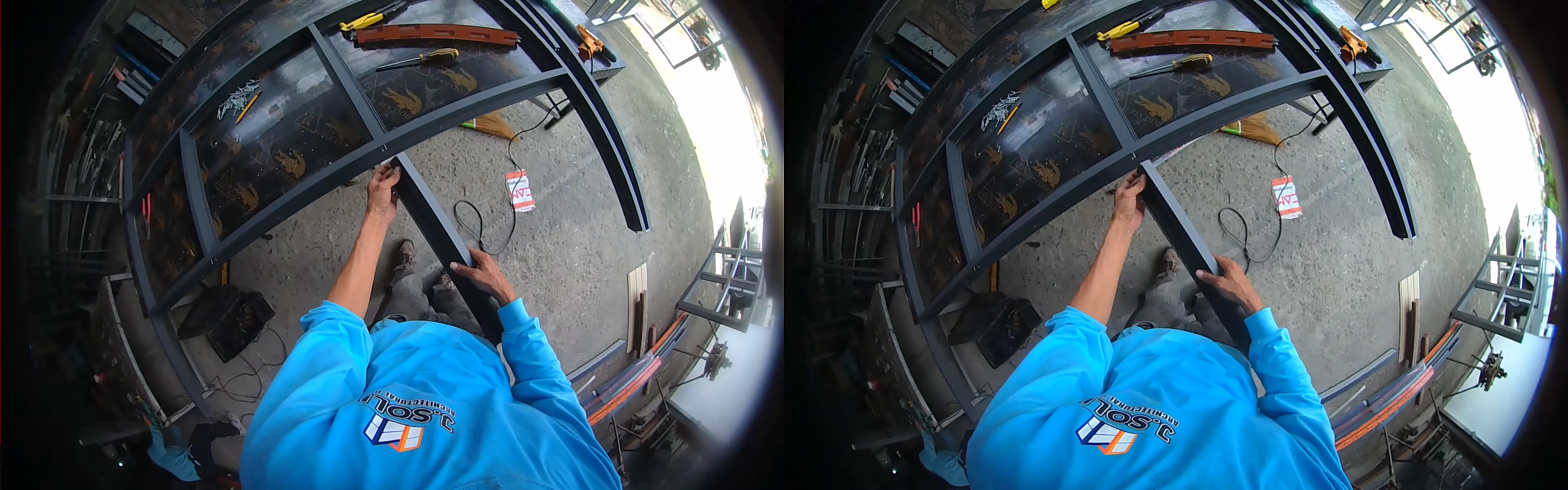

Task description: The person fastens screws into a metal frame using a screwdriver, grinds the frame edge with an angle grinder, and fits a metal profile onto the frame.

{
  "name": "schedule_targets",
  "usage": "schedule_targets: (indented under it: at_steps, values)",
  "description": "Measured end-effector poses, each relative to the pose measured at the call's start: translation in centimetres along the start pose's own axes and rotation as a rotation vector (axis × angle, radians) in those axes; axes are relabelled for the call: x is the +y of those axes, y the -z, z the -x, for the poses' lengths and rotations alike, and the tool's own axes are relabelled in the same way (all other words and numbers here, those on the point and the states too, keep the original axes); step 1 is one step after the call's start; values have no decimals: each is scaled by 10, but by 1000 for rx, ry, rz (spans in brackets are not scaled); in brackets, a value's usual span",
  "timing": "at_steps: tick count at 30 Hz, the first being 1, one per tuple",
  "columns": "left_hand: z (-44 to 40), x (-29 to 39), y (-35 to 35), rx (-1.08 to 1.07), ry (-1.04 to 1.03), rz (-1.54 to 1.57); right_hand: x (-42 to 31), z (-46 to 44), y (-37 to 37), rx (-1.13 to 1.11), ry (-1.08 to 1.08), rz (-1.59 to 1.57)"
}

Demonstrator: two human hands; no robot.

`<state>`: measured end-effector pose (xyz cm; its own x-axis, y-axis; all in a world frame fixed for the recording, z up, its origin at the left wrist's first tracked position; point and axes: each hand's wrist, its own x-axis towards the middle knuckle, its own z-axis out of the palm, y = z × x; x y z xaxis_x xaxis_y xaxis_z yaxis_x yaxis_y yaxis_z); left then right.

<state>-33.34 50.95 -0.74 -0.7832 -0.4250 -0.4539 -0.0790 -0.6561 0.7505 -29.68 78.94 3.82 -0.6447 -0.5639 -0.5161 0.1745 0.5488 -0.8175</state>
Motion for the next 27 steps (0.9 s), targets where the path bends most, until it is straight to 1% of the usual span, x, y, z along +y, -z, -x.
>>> schedule_targets:
  at_steps: [1, 3, 4, 6, 7, 8, 10, 11, 12, 14, 16, 18, 21, 24, 27]
  values:
    - [-6, 1, -1, -29, -11, 49, -5, -5, 1, -4, -8, 12]
    - [-16, -3, 0, -86, -4, 110, -13, -14, 2, -71, -154, -68]
    - [-24, -3, 2, -88, 2, 126, -13, -24, 1, -66, -165, -54]
    - [-23, -10, 12, -144, 146, 228, -2, -27, -9, 18, -113, 18]
    - [-22, -8, 10, -150, 123, 243, -3, -30, -12, 28, -122, 49]
    - [-23, -7, 9, -129, 147, 261, -2, -31, -18, 14, -154, 59]
    - [-25, -7, 14, -176, 171, 273, 0, -34, -33, 231, -75, 84]
    - [-30, -10, 22, -261, 196, 289, -8, -37, -38, 248, -82, 122]
    - [-29, -13, 27, -234, 233, 300, -9, -36, -44, 231, -125, 123]
    - [-35, -16, 36, -283, 270, 337, -11, -39, -59, 326, -87, 248]
    - [-37, -15, 40, -265, 316, 308, -13, -35, -73, 324, -114, 235]
    - [-39, -12, 38, -294, 340, 299, -17, -31, -84, 383, -128, 225]
    - [-42, -13, 42, -316, 414, 318, -26, -29, -91, 396, -166, 233]
    - [-45, -8, 43, -357, 391, 275, -37, -28, -92, 414, -198, 240]
    - [-44, -3, 40, -339, 417, 263, -38, -25, -91, 413, -225, 247]
